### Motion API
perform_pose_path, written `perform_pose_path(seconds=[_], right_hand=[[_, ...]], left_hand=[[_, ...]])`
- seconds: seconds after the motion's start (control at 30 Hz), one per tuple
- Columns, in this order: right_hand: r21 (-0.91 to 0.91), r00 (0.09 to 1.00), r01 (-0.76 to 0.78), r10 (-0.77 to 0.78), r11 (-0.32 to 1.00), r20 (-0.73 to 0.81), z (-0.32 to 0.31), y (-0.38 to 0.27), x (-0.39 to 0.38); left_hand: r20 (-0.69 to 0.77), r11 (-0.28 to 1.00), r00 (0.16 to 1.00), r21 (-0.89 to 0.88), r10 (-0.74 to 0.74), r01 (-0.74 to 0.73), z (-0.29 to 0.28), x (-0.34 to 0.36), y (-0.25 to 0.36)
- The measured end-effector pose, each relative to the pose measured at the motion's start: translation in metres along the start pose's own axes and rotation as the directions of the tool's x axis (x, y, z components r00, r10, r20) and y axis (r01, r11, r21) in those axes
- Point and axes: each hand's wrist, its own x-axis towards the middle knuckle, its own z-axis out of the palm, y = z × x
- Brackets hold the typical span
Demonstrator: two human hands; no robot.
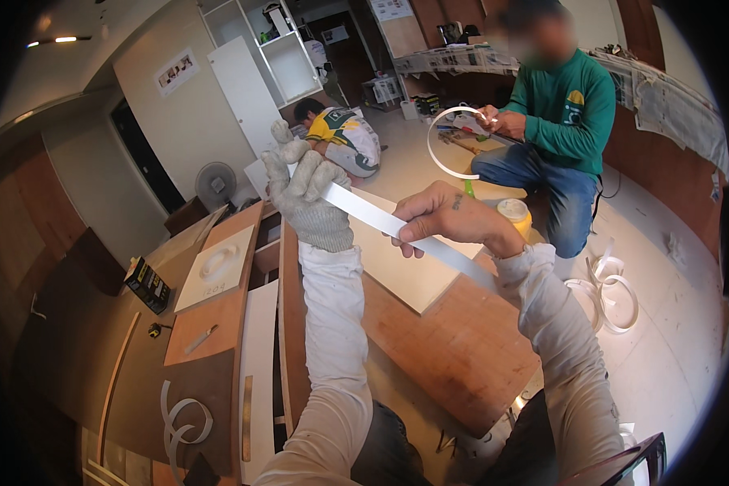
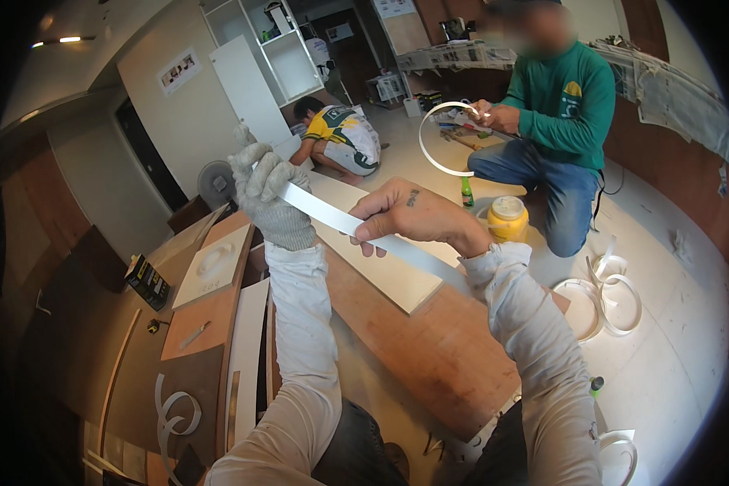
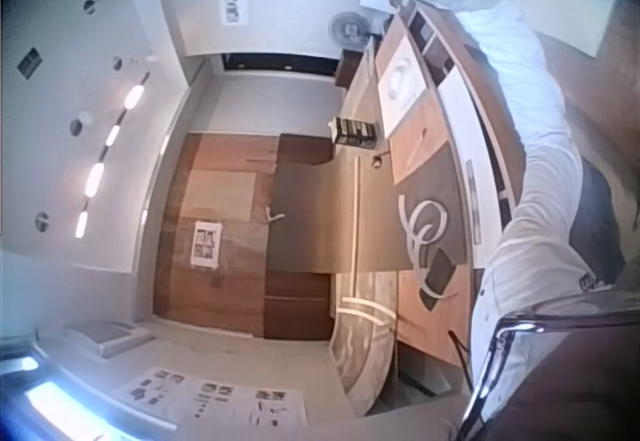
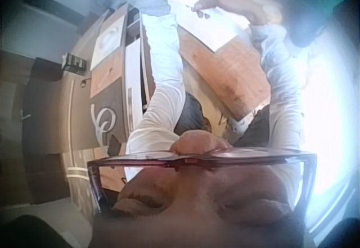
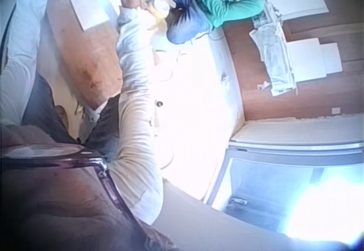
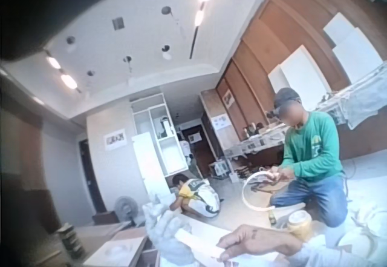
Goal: The person sits on the floor and applies adhesive to a long strip of white edge banding using a green spray bottle. They then press the banding onto the edge of a wooden board and smooth it down. The person repeats this process for multiple strips, handling the banding and spray bottle with both hands.
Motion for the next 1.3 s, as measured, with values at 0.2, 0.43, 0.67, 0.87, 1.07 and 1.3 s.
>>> perform_pose_path(seconds=[0.2,0.43,0.67,0.87,1.07,1.3], right_hand=[[-0.014,0.977,-0.073,0.068,0.997,-0.201,-0.01,0.005,-0.001],[-0.402,0.898,-0.178,-0.019,0.898,-0.44,-0.015,0.017,0.004],[-0.464,0.927,-0.155,-0.034,0.872,-0.374,-0.041,0.043,-0.011],[-0.374,0.933,-0.172,0.03,0.911,-0.358,-0.036,0.054,-0.007],[-0.462,0.979,-0.139,0.051,0.876,-0.198,-0.036,0.055,-0.003],[-0.234,0.86,0.108,-0.209,0.966,-0.466,-0.045,0.034,-0.003]], left_hand=[[-0.5,0.926,0.852,0.373,0.155,0.05,-0.015,0.012,-0.011],[-0.248,0.919,0.948,0.286,-0.201,0.27,-0.095,-0.01,0.013],[-0.697,0.879,0.713,0.291,-0.075,0.378,-0.04,0.0,-0.026],[-0.722,0.774,0.687,0.482,0.086,0.41,-0.047,-0.005,-0.034],[-0.639,0.612,0.769,0.607,-0.001,0.506,-0.049,-0.011,-0.053],[-0.561,0.328,0.799,0.729,-0.216,0.601,-0.017,-0.009,-0.046]])
